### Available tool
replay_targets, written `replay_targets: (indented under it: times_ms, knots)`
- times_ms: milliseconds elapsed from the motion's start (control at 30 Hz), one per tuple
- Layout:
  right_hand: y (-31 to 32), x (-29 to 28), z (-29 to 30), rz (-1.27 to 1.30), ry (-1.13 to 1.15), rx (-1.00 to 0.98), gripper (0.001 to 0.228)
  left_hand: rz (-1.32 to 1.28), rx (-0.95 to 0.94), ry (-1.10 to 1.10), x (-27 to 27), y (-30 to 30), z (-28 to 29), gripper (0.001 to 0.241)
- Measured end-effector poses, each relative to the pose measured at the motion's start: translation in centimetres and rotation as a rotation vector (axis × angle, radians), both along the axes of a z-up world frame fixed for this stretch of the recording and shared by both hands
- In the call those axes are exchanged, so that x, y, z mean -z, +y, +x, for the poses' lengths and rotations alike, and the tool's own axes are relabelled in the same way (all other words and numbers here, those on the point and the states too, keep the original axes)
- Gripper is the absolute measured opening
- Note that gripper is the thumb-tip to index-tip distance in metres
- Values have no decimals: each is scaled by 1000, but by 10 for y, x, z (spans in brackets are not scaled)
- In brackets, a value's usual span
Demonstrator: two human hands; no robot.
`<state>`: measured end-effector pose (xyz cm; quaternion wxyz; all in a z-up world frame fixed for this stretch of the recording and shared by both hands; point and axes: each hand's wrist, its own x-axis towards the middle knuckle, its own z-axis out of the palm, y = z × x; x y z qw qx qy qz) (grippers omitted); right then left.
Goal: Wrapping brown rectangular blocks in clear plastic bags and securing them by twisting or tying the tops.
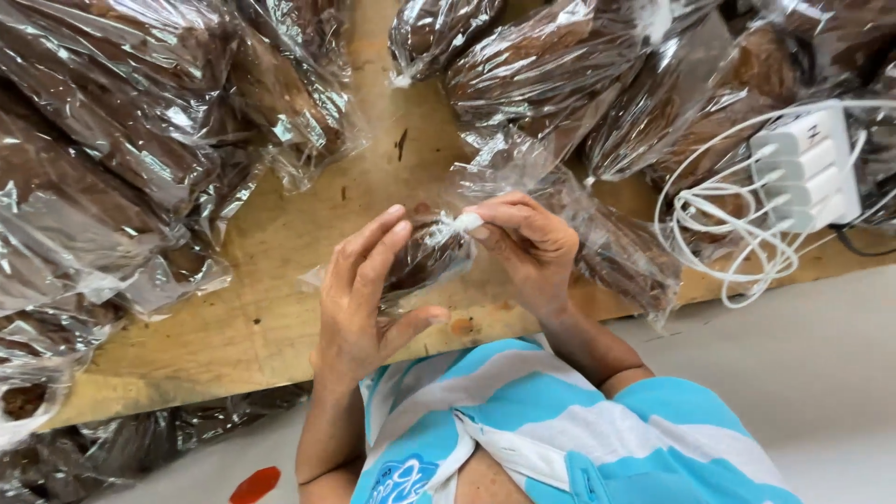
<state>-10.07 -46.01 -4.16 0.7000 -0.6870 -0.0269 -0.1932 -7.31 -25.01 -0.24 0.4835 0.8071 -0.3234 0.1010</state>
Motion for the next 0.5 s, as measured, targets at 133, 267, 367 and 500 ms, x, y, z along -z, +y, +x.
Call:
replay_targets:
  times_ms: [133, 267, 367, 500]
  knots:
    - [-5, 4, 5, -47, -197, -80, 12, -98, -4, -109, -7, -23, 7, 44]
    - [-3, 1, 5, -93, -381, -54, 13, -166, -23, -165, -14, -33, 7, 22]
    - [-3, -3, 0, -109, -449, -17, 11, -159, -34, -211, -21, -37, 2, 27]
    - [3, 1, -5, -120, -425, 95, 11, -130, -117, -309, -23, -45, 0, 26]
